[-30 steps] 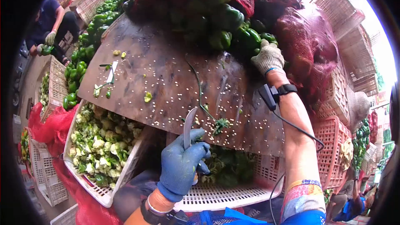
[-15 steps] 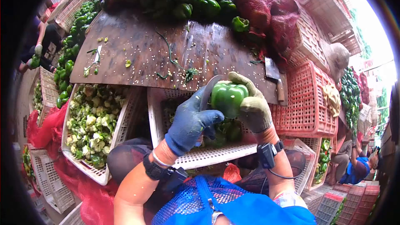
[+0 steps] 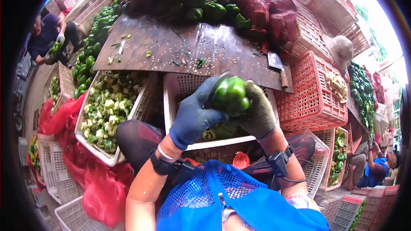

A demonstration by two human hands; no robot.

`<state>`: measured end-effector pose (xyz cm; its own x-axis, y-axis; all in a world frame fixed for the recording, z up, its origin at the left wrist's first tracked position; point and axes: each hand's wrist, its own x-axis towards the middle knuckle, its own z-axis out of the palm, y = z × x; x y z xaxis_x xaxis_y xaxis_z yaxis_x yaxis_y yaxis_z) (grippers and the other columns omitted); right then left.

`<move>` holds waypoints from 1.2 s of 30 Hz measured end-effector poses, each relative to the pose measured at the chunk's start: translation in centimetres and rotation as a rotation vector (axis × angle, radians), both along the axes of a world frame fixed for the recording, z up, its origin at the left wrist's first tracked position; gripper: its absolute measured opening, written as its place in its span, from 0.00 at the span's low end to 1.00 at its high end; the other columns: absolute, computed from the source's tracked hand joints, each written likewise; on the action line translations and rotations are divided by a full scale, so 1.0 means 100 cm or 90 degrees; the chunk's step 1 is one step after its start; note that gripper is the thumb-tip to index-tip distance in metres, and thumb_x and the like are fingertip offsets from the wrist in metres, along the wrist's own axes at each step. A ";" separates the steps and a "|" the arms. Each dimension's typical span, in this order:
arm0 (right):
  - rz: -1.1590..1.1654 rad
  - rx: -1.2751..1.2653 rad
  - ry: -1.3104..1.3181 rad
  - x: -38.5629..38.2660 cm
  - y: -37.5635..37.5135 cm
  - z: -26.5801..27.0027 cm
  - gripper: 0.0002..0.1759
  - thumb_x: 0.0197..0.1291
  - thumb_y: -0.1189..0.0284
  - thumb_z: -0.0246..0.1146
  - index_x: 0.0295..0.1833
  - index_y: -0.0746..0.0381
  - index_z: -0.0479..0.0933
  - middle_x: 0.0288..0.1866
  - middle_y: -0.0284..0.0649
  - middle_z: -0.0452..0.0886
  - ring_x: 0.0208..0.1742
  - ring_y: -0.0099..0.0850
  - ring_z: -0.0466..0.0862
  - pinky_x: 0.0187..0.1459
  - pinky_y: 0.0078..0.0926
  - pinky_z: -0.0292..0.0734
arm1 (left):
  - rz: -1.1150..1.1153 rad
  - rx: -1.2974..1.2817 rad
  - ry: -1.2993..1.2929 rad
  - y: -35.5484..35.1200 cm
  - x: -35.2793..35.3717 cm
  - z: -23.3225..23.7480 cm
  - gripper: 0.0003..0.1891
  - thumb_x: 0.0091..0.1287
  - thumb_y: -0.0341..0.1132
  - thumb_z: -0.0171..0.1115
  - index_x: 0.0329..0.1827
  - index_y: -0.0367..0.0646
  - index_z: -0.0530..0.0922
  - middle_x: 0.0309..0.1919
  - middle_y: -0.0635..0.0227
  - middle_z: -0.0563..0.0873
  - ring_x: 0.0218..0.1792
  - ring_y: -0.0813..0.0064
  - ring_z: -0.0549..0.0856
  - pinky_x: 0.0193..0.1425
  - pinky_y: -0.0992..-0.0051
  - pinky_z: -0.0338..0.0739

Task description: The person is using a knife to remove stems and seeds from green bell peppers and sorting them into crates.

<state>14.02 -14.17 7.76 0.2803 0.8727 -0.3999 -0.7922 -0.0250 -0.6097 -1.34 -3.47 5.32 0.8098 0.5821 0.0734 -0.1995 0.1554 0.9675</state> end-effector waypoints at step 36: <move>0.094 0.149 -0.551 -0.047 0.001 -0.010 0.60 0.40 0.63 0.84 0.80 0.66 0.63 0.74 0.46 0.74 0.73 0.36 0.75 0.75 0.35 0.68 | 0.278 0.224 0.034 -0.030 -0.081 -0.007 0.32 0.67 0.35 0.72 0.73 0.35 0.72 0.48 0.57 0.87 0.47 0.72 0.86 0.51 0.70 0.82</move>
